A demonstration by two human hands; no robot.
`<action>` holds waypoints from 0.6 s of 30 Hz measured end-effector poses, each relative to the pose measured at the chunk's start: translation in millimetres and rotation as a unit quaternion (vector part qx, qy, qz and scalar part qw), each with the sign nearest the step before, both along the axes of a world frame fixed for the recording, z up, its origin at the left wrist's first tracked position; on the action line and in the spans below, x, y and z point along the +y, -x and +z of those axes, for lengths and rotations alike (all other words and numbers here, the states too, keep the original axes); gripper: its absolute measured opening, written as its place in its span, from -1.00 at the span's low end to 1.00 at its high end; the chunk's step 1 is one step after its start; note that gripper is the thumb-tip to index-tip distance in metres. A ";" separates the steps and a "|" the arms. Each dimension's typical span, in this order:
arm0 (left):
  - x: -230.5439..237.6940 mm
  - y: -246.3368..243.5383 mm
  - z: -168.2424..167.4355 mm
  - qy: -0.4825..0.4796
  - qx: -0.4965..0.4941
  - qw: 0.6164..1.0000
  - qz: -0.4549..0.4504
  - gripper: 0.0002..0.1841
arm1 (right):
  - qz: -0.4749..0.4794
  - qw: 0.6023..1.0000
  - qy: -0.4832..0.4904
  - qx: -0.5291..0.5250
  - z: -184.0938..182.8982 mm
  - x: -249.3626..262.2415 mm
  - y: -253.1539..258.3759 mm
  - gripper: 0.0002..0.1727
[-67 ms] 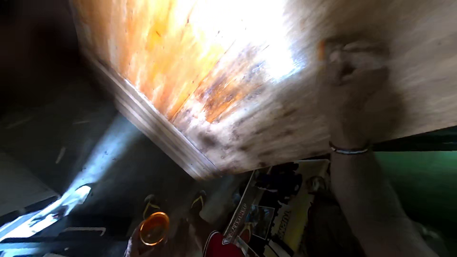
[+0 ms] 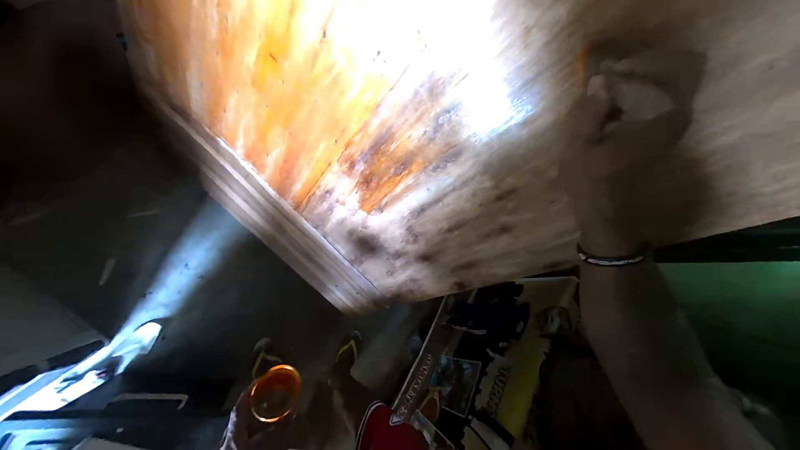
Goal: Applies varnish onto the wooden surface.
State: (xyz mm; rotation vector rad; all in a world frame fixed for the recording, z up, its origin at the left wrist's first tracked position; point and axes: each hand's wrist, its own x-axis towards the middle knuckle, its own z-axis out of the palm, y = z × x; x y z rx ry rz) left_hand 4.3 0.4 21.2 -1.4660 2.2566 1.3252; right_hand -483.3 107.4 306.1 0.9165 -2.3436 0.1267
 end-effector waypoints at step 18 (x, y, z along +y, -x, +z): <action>8.7 -17.7 -1.2 0.029 -0.001 0.999 0.028 -0.09 | 0.073 0.966 0.003 -0.247 -129.2 29.5 -49.0 -0.65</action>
